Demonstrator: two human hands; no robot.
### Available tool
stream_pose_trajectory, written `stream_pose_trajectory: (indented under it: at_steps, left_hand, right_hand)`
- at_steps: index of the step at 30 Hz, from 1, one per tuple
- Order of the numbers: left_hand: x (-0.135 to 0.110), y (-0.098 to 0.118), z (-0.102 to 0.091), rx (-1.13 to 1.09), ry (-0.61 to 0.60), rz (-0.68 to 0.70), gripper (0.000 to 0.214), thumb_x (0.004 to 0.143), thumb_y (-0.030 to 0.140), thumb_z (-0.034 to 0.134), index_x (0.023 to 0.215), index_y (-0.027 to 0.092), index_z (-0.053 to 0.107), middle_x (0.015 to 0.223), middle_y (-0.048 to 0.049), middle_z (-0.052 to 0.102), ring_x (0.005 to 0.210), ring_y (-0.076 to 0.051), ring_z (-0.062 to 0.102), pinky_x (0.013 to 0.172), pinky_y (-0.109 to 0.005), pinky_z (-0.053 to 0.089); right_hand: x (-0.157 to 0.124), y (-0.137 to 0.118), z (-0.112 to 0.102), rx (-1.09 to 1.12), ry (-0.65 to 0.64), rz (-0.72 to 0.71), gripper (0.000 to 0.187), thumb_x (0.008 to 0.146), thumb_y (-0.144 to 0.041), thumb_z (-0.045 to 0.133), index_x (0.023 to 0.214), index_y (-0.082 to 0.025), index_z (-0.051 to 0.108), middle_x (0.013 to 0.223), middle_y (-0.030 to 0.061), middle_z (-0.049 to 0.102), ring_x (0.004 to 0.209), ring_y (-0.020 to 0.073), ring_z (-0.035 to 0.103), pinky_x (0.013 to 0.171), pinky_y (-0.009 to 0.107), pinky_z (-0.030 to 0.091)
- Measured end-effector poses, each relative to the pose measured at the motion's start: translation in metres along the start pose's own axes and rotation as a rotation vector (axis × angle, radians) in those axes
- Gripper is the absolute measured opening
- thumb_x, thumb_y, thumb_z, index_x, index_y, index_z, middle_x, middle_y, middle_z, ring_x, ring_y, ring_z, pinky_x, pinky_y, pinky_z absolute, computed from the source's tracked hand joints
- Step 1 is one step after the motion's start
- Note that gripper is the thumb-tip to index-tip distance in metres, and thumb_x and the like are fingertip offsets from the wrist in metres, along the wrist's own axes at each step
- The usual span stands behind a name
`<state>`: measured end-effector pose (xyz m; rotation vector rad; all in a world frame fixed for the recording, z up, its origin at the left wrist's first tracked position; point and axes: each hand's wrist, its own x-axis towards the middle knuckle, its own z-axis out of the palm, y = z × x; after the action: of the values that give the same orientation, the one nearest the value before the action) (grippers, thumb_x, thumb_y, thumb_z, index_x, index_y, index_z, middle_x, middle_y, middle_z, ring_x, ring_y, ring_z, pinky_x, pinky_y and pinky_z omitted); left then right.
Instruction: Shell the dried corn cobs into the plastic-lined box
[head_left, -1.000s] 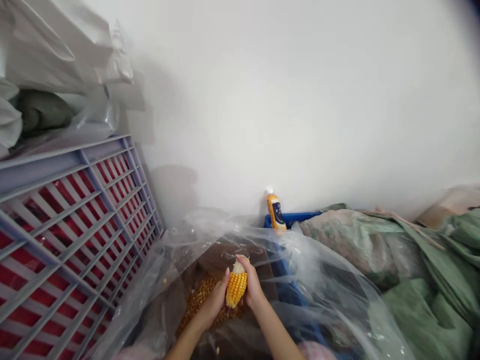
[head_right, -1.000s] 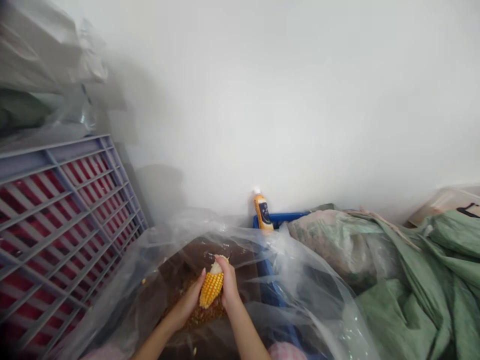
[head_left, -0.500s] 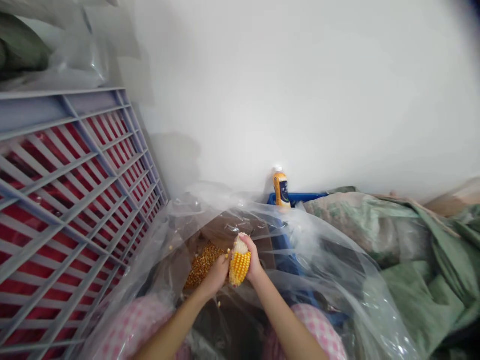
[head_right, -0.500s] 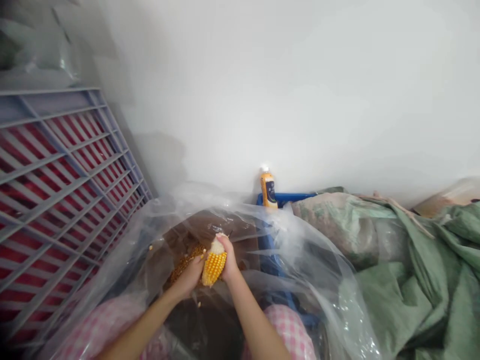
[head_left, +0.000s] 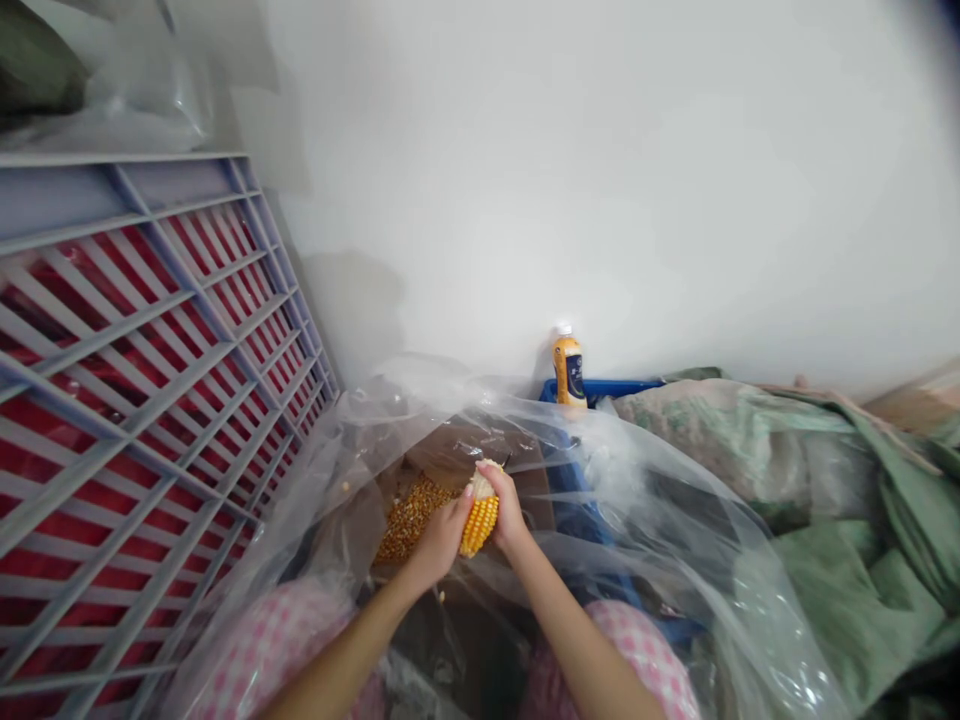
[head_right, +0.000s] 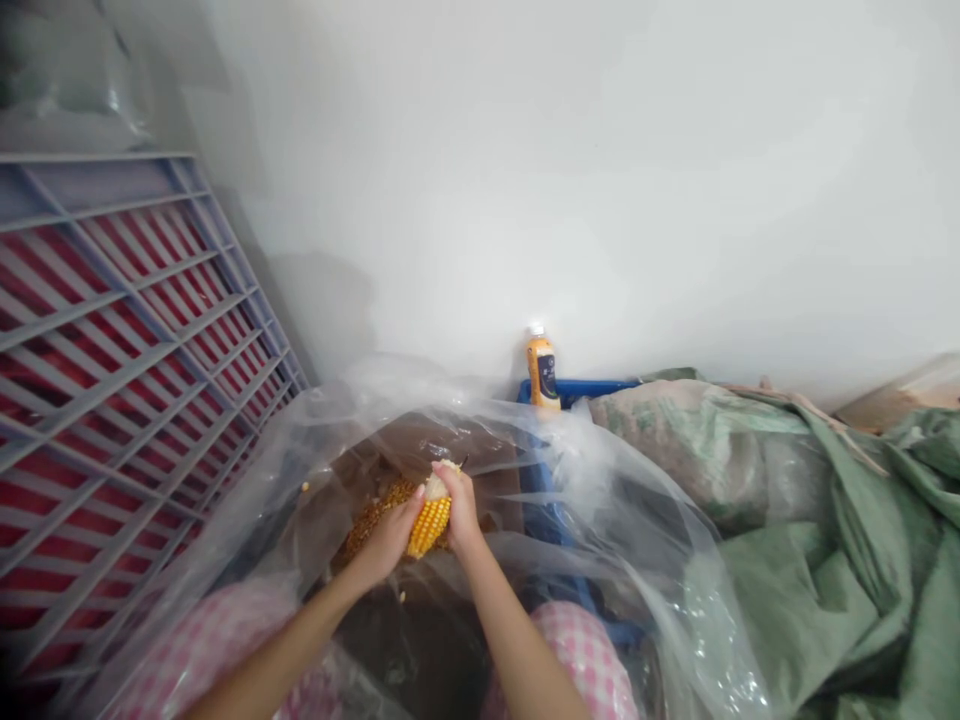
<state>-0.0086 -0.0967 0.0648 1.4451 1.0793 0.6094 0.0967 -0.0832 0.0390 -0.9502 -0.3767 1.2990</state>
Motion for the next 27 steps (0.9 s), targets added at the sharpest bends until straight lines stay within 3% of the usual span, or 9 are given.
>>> stream_pose_trajectory:
  at_steps: [3, 7, 11, 13, 18, 22, 27]
  left_hand:
    - [0.001, -0.005, 0.002, -0.056, 0.013, -0.019, 0.066, 0.08, 0.063, 0.029, 0.103, 0.01, 0.061, 0.104, -0.0116, 0.064, 0.098, -0.023, 0.056, 0.087, -0.031, 0.04]
    - [0.011, -0.015, -0.001, 0.041, 0.049, -0.117, 0.058, 0.085, 0.05, 0.022, 0.092, 0.009, 0.062, 0.085, -0.0123, 0.067, 0.083, -0.023, 0.06, 0.076, -0.033, 0.043]
    - [0.023, -0.018, -0.018, 0.253, 0.208, -0.06, 0.037, 0.084, 0.036, 0.034, 0.088, 0.011, 0.06, 0.09, -0.0141, 0.065, 0.088, -0.024, 0.058, 0.082, -0.034, 0.04]
    - [0.024, -0.014, -0.025, 0.288, 0.26, -0.042, 0.036, 0.084, 0.039, 0.035, 0.086, 0.012, 0.059, 0.092, -0.0146, 0.064, 0.09, -0.024, 0.057, 0.084, -0.034, 0.038]
    - [0.01, -0.003, -0.015, 0.137, -0.046, -0.061, 0.062, 0.079, 0.066, 0.026, 0.073, 0.014, 0.059, 0.057, -0.0044, 0.056, 0.052, -0.017, 0.052, 0.052, -0.028, 0.04]
    - [0.005, -0.004, -0.003, 0.045, -0.012, -0.118, 0.067, 0.073, 0.073, 0.027, 0.067, 0.013, 0.058, 0.05, -0.0027, 0.051, 0.042, -0.015, 0.048, 0.042, -0.028, 0.039]
    - [0.007, -0.006, -0.004, -0.045, -0.021, -0.229, 0.066, 0.071, 0.074, 0.028, 0.055, 0.015, 0.055, 0.041, -0.0035, 0.05, 0.037, -0.017, 0.048, 0.04, -0.03, 0.039]
  right_hand:
    - [-0.002, 0.001, 0.001, 0.014, 0.0, 0.011, 0.026, 0.056, -0.033, 0.069, 0.061, -0.018, 0.048, 0.053, -0.0061, 0.043, 0.05, 0.0078, 0.037, 0.053, 0.022, 0.032]
    - [-0.002, 0.0, 0.003, 0.048, 0.001, 0.038, 0.027, 0.056, -0.036, 0.068, 0.06, -0.018, 0.048, 0.054, -0.0057, 0.044, 0.05, 0.0082, 0.039, 0.053, 0.023, 0.033]
    - [0.005, -0.002, 0.0, 0.046, 0.075, -0.004, 0.027, 0.056, -0.036, 0.069, 0.063, -0.018, 0.05, 0.056, -0.0062, 0.047, 0.052, 0.0086, 0.042, 0.055, 0.022, 0.035]
    - [0.008, -0.005, -0.002, 0.034, 0.109, -0.031, 0.025, 0.057, -0.036, 0.068, 0.064, -0.018, 0.051, 0.057, -0.0064, 0.048, 0.054, 0.0085, 0.043, 0.057, 0.022, 0.035]
    - [0.005, -0.008, 0.001, -0.018, 0.086, -0.035, 0.024, 0.055, -0.033, 0.071, 0.063, -0.017, 0.054, 0.055, -0.0053, 0.049, 0.052, 0.0089, 0.041, 0.054, 0.023, 0.032]
    - [0.0, -0.004, 0.002, -0.041, 0.1, -0.016, 0.024, 0.056, -0.033, 0.07, 0.061, -0.017, 0.054, 0.053, -0.0058, 0.047, 0.05, 0.008, 0.039, 0.053, 0.023, 0.031]
    - [0.0, 0.003, 0.0, -0.057, 0.118, 0.022, 0.025, 0.056, -0.034, 0.07, 0.059, -0.016, 0.052, 0.05, -0.0062, 0.044, 0.047, 0.0077, 0.038, 0.051, 0.024, 0.031]
